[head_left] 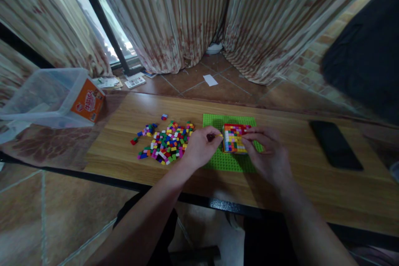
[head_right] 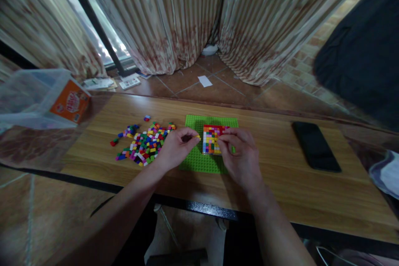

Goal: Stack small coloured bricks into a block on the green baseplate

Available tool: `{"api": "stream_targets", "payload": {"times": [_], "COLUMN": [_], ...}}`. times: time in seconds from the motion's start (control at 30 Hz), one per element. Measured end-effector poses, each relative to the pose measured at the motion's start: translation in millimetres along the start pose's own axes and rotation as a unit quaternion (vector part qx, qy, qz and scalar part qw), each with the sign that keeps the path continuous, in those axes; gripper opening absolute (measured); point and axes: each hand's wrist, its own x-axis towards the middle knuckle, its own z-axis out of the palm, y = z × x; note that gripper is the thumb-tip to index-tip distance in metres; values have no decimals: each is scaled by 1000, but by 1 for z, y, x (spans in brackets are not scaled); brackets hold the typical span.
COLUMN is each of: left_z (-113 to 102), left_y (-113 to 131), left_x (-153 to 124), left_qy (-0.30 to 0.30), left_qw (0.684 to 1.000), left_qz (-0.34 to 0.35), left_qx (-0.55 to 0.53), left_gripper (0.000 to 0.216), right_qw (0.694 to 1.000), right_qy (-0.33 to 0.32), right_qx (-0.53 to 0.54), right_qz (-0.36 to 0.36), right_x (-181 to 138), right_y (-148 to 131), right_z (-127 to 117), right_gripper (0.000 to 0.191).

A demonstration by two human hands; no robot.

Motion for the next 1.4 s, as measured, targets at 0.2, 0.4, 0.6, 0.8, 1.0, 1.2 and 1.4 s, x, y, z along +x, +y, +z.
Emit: {"api": "stream_targets", "payload": {"times": [0.2,0.4,0.6,0.8,1.0,1.2,1.4], "left_z": [0,1,3,5,5,8,12], "left_y": [-1,-2,-5,-3,1,5,6], "left_x": [0,1,3,3,2,-5,-11], "left_qy": [6,10,17,2,-15,-43,-33], "left_qw": [1000,999,996,985,978,979,985], "left_qz": [-3,-6,-5,-15,-15,29,76], "left_qx": [-14,-43,-83,-172,-207,-197,-152], "left_gripper": [7,9,7,4,7,10,12], "right_qw": [998,996,993,992,999,999,999], "right_qy": [-23,-38,-49,-53,2,-7,-12], "right_qx": [0,-30,-85,-98,-35,25,34], "right_qz": [-50,-70,-74,-60,-24,30,40], "right_x": [-3,-5,-6,-7,-5,-2,-5], "right_y": [1,4,-3,-6,-15,-28,-27], "right_z": [0,0,0,1,5,7,10], "right_gripper": [16,18,18,19,16,17,15]}}
